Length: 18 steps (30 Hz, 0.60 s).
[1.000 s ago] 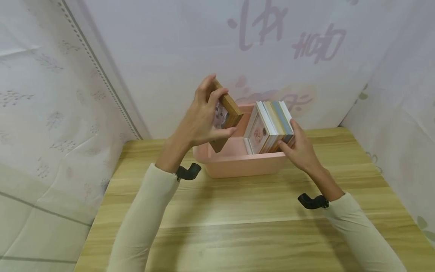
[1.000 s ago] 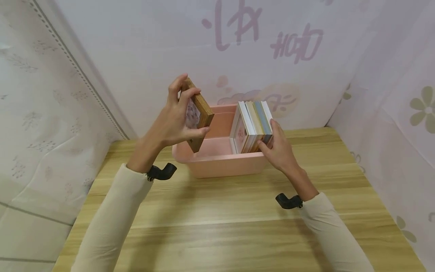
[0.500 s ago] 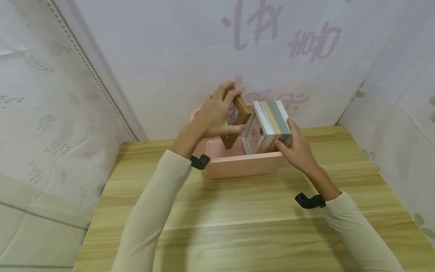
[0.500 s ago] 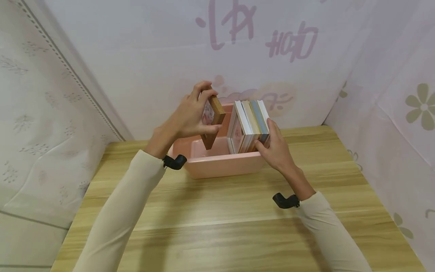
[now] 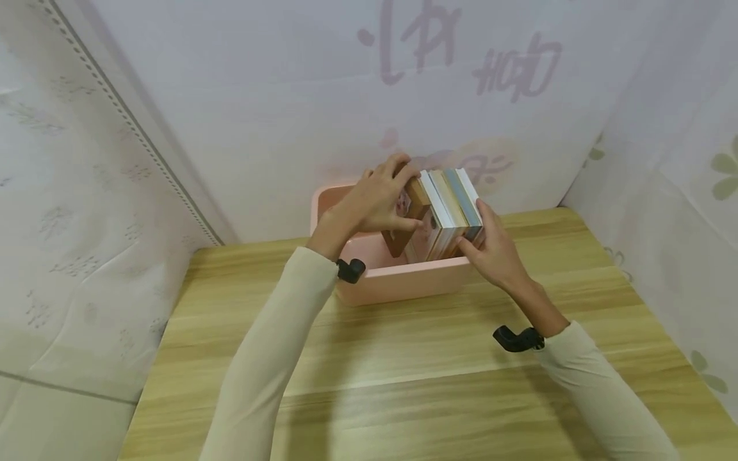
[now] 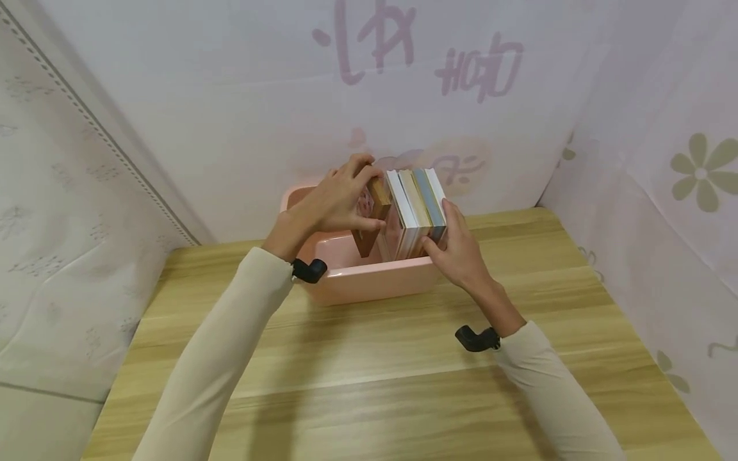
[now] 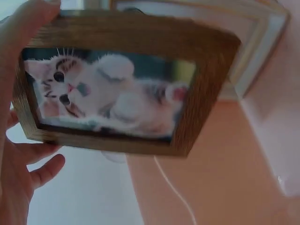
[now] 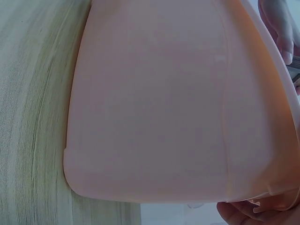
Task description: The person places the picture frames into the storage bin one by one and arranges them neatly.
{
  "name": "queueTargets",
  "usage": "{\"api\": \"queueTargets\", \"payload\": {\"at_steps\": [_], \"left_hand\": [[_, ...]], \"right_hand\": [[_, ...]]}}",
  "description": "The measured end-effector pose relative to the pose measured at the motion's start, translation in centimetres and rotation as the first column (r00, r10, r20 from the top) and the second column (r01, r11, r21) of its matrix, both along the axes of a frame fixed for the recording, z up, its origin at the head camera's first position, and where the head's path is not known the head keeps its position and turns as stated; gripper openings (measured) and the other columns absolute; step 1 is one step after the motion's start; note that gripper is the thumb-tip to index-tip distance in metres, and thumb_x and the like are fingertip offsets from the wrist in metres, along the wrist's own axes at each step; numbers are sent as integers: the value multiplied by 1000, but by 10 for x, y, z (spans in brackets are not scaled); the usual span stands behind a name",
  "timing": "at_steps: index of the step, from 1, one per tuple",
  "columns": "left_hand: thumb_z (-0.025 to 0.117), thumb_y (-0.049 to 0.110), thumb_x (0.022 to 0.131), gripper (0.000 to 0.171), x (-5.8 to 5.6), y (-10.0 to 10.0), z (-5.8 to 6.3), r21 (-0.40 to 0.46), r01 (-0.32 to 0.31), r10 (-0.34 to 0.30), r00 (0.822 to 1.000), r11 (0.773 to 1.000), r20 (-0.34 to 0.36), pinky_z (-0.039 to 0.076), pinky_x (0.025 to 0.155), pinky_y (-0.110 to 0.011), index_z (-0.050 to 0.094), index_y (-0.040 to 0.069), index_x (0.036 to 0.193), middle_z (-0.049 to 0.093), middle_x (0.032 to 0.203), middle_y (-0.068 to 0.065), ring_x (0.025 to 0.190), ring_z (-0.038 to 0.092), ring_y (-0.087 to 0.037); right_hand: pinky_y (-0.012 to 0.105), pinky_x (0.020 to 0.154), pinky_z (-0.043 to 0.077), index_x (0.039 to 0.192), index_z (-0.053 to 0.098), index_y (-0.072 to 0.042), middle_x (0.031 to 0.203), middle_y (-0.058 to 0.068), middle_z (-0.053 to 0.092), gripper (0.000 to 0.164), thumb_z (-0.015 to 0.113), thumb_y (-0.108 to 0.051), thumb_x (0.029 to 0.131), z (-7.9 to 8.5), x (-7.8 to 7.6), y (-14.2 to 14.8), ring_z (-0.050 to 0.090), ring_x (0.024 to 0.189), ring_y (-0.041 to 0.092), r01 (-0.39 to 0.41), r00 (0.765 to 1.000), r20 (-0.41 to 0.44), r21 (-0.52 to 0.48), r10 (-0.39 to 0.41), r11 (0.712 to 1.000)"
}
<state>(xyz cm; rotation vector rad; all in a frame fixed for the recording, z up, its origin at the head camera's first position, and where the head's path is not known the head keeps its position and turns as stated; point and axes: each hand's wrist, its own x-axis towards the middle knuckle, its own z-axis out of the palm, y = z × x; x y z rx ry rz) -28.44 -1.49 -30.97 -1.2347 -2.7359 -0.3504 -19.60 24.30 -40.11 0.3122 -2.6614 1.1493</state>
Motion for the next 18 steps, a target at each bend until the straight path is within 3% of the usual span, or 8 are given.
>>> {"api": "queueTargets", "payload": {"at_steps": [4,13,18], "left_hand": [[73,64,75,87,-5,2,3,-33,-2,3,999,999,32,42,93,-50,40,16,139,28,149,-11,122,48,-32],[71,66,76,90,-23,16,4,-132,3,2,999,991,36,41,100,-53,37,17,144,25,153,-12,132,42,-35],[73,64,76,88,-28,17,-2,-142,6,3,998,990,65,40,102,-54,39,17,142,23,155,-12,133,42,-38]], "right_hand": [[63,94,43,158,15,-4,159,24,25,83,62,-26,93,-1,0,-1,39,134,45,4,1000,-1,-7,-4,1000],[62,92,43,159,14,-6,160,22,24,84,62,-25,93,-1,-1,2,40,133,44,21,1000,14,-1,-21,1000],[65,105,36,159,15,-7,161,21,23,84,63,-26,93,-1,-3,1,32,142,43,19,1000,25,-1,-19,1000]]}}
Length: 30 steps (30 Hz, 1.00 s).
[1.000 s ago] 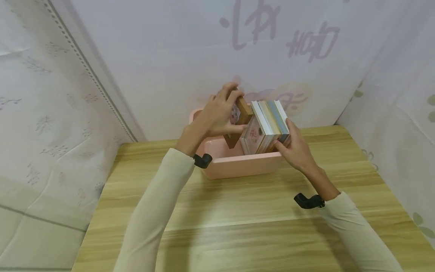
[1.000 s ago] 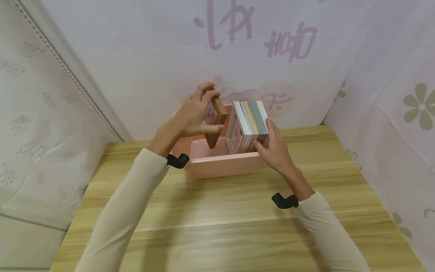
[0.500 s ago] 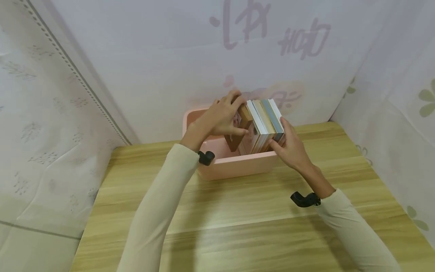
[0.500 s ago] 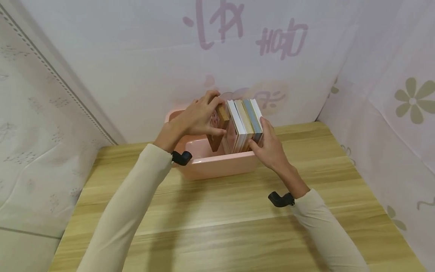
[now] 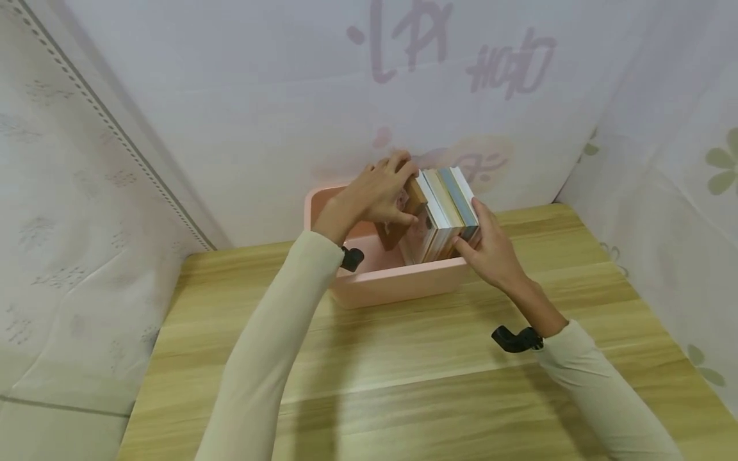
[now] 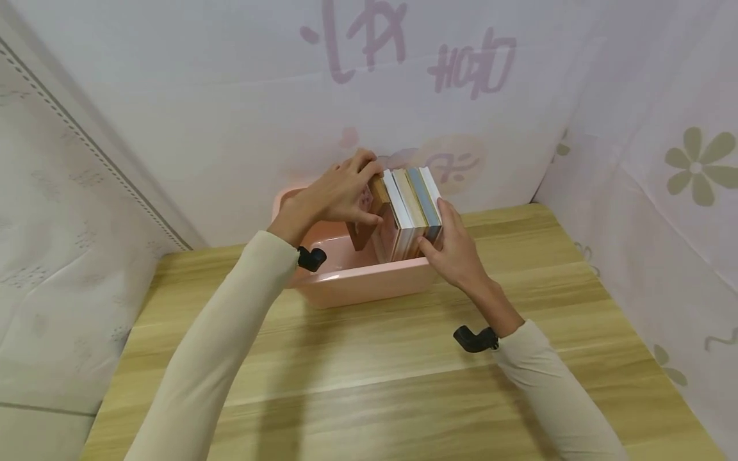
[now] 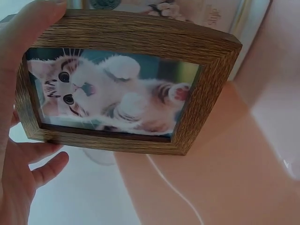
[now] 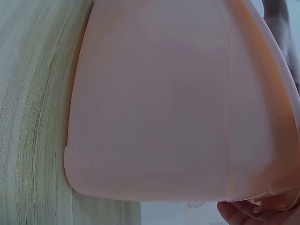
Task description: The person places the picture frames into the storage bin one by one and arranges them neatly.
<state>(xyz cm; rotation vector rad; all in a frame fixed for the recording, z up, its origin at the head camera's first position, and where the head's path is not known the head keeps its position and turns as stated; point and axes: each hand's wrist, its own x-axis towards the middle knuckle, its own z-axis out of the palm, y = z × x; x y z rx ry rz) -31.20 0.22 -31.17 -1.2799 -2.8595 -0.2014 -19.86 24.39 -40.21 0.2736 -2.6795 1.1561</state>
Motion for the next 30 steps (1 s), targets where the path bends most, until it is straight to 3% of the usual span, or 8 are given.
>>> {"api": "queueTargets", "payload": {"at_steps": [9,14,19,26,30], "left_hand": [[74,62,76,78,2,-9,-8,-48,-3,6,998,999,58,41,97,-50,42,14,128,28,149,-10,129,41,-34],[72,61,79,81,2,-8,-13,-151,-11,34,988,988,151,34,110,-55,39,14,137,25,152,-11,133,39,-36],[68,61,82,87,0,-8,-15,-218,-9,48,984,976,174,25,117,-57,35,15,147,21,158,-13,142,31,-38],[68,61,82,76,1,-6,-10,-210,-2,45,979,978,199,33,111,-50,42,16,138,31,148,-9,125,46,-30],[69,59,82,75,4,-2,-14,-200,26,23,970,979,241,40,104,-46,42,16,137,32,143,-9,116,48,-27]], "right_hand": [[62,96,42,159,14,-8,161,20,23,84,63,-26,93,3,-1,-5,37,137,43,-25,1000,-2,3,25,1000],[65,104,36,160,13,-8,162,19,21,84,62,-27,94,3,-2,-5,31,142,43,-34,999,12,2,34,999],[66,106,33,160,13,-8,162,19,21,84,61,-28,94,3,-3,-6,29,143,43,-37,999,13,4,37,999],[66,101,38,160,12,-9,162,19,20,84,60,-29,94,6,-1,-2,31,142,44,-35,999,6,5,35,999],[66,93,41,160,11,-10,163,18,20,83,59,-30,96,5,7,1,35,138,46,-22,999,24,6,21,1000]]}}
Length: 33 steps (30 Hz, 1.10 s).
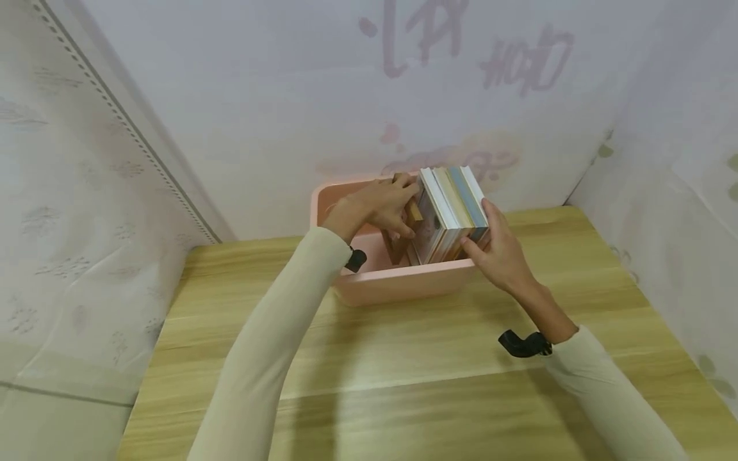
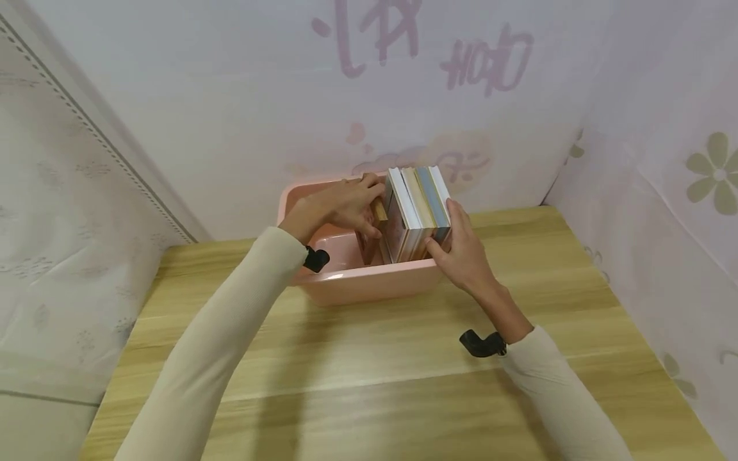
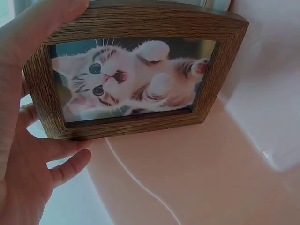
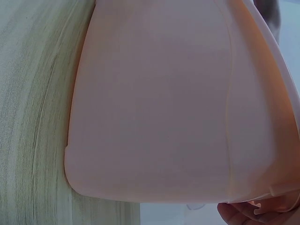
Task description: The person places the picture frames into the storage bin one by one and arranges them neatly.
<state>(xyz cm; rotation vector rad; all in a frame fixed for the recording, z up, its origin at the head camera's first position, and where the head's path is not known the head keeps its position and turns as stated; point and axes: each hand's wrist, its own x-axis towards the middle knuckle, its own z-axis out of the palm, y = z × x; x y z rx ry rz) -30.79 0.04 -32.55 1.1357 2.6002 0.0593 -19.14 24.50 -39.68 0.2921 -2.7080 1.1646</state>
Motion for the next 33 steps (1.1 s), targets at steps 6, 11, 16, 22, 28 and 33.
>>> {"api": "queueTargets", "payload": {"at_steps": [6,11,16,22,28,33], "left_hand": [[71,59,82,82,-3,0,-6,-8,-8,8,1000,1000,28,44,102,-41,39,13,142,30,147,-9,121,45,-27],[72,58,81,90,-7,2,-10,5,-10,9,999,1000,51,44,102,-39,34,11,147,31,146,-9,118,48,-26],[76,54,80,89,-8,4,-8,-15,10,-9,997,1000,73,43,105,-40,37,8,146,32,147,-10,121,45,-27],[76,48,81,81,-3,8,-4,-72,26,-21,997,997,68,45,100,-38,44,8,142,40,140,-8,111,48,-23],[76,43,83,66,2,10,-5,-94,30,-19,993,995,119,44,101,-36,50,7,131,46,133,-8,114,48,-23],[76,40,86,55,3,8,-3,-60,24,-15,989,998,147,37,108,-39,55,9,125,45,135,-8,123,42,-25]], "right_hand": [[65,91,42,160,12,-11,163,17,20,82,59,-30,96,-2,-1,-1,37,136,45,-3,1000,-16,2,3,1000],[67,99,37,160,12,-11,163,17,20,83,60,-29,95,-1,-2,-1,31,141,45,-1,1000,-19,-1,1,1000],[68,98,38,160,12,-11,163,16,20,83,59,-30,95,0,0,-3,33,140,44,8,1000,1,-12,-8,1000],[59,85,46,161,10,-13,164,14,19,82,57,-31,96,1,1,-4,50,120,44,10,1000,0,-13,-10,1000],[46,69,47,160,12,-11,161,18,24,81,57,-30,96,3,4,-4,56,85,35,13,1000,-15,10,-13,1000],[46,68,47,160,13,-9,161,19,24,80,57,-28,96,4,1,-6,57,89,35,-4,999,-38,11,4,1000]]}}
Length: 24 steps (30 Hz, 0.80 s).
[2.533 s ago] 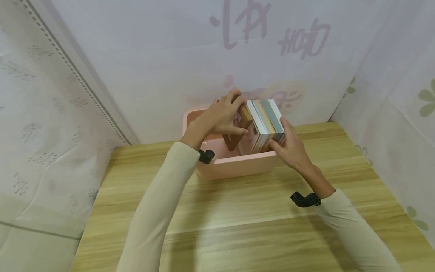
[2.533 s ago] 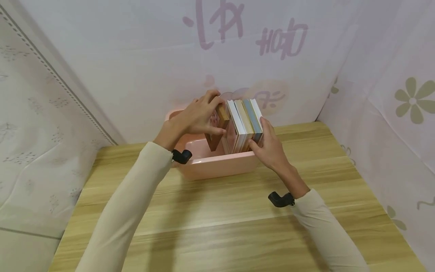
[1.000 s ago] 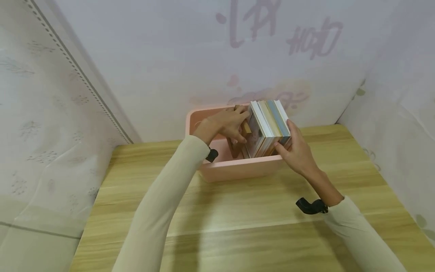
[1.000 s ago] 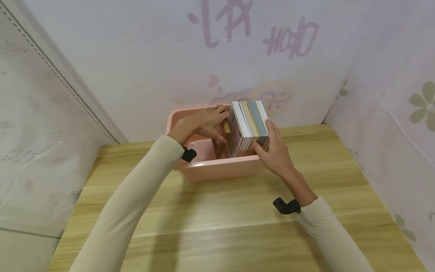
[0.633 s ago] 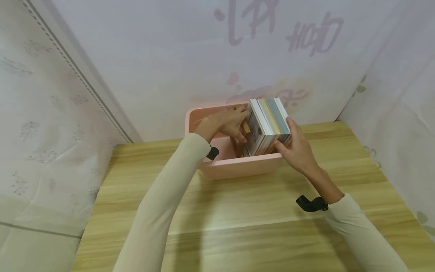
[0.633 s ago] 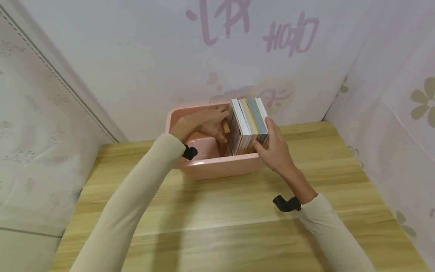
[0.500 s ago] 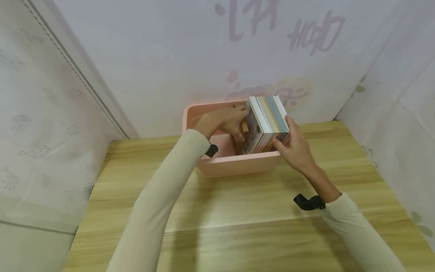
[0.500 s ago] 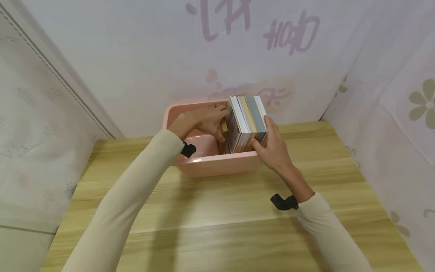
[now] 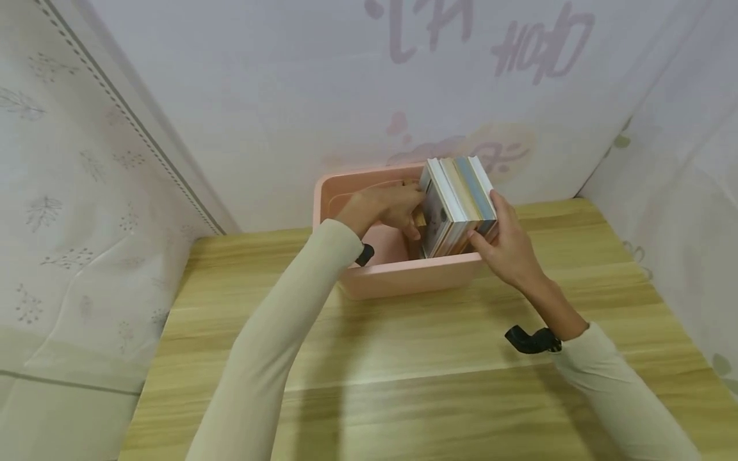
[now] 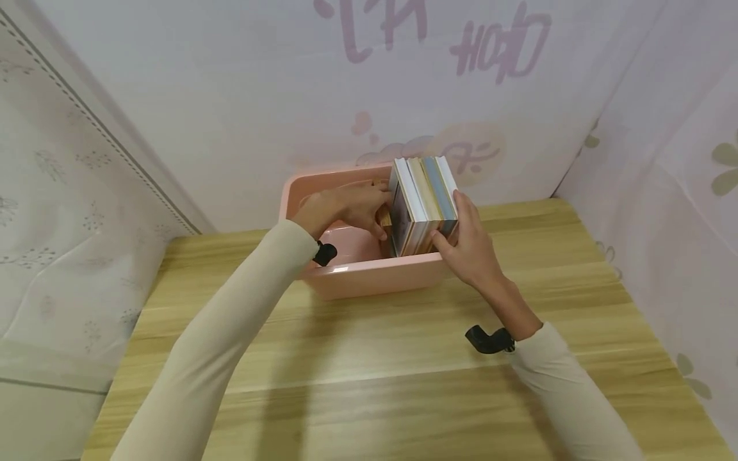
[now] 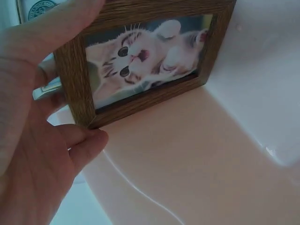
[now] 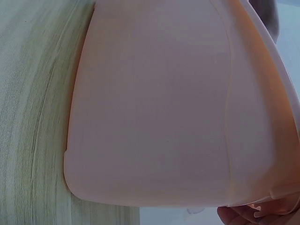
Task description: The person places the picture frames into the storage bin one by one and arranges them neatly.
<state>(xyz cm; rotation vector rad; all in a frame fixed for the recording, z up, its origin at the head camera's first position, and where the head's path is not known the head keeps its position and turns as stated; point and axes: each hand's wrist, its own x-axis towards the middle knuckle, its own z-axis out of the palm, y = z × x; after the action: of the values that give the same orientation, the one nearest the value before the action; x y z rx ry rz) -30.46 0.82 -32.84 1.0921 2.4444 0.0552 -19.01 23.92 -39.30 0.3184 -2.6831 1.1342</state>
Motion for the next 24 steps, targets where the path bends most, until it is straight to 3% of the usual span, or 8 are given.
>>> {"api": "queueTargets", "payload": {"at_steps": [3,5,8,10,13,16,21,24], "left_hand": [[73,28,90,47,2,-4,8,83,14,-19,998,996,58,41,105,-35,54,9,128,45,135,-8,123,45,-23],[69,19,92,45,3,-9,17,147,32,-45,995,989,86,46,96,-32,52,11,133,53,131,-5,120,49,-21],[60,13,96,41,5,-20,35,221,46,-63,996,974,69,44,99,-32,53,14,136,60,128,-2,125,50,-20],[58,16,97,40,8,-29,43,252,49,-50,999,967,-3,40,106,-35,54,14,137,62,131,-3,131,47,-21],[54,19,99,42,15,-44,47,311,11,12,998,950,-69,35,113,-37,55,15,141,56,141,-4,134,46,-21],[51,27,101,46,26,-59,46,331,-68,112,987,941,-116,36,114,-38,49,15,146,52,146,-3,136,46,-21],[51,37,101,56,41,-76,42,383,-194,272,949,903,-160,29,118,-48,39,16,151,43,154,-5,143,37,-26],[53,38,100,64,47,-88,38,442,-254,364,913,860,-185,24,118,-54,31,15,155,36,158,-6,147,30,-27]], "right_hand": [[49,71,48,159,13,-8,161,20,24,80,58,-27,95,0,-2,-2,55,100,38,-7,1000,3,-19,7,1000],[50,73,49,160,13,-8,161,20,24,80,58,-27,96,0,-3,-3,54,103,39,-10,1000,9,-30,11,999],[51,75,49,160,11,-9,161,19,22,81,57,-29,96,1,-5,-3,54,103,40,-16,1000,25,-39,17,999],[55,78,48,160,10,-11,162,18,20,81,56,-30,96,0,-5,-1,53,109,42,-12,999,46,-38,14,999],[65,92,42,161,8,-13,164,17,17,83,57,-32,96,0,-5,3,42,130,47,-11,997,78,-46,15,999],[71,100,34,161,8,-13,164,17,16,83,57,-32,96,-1,-6,6,29,141,48,-20,996,83,-51,24,999],[61,86,46,160,7,-10,162,22,17,83,57,-31,97,-4,-6,11,47,121,47,-18,997,76,-41,22,999],[61,88,45,160,5,-10,163,22,15,84,57,-31,97,-5,-6,15,43,126,47,-16,995,98,-48,21,999]]}}
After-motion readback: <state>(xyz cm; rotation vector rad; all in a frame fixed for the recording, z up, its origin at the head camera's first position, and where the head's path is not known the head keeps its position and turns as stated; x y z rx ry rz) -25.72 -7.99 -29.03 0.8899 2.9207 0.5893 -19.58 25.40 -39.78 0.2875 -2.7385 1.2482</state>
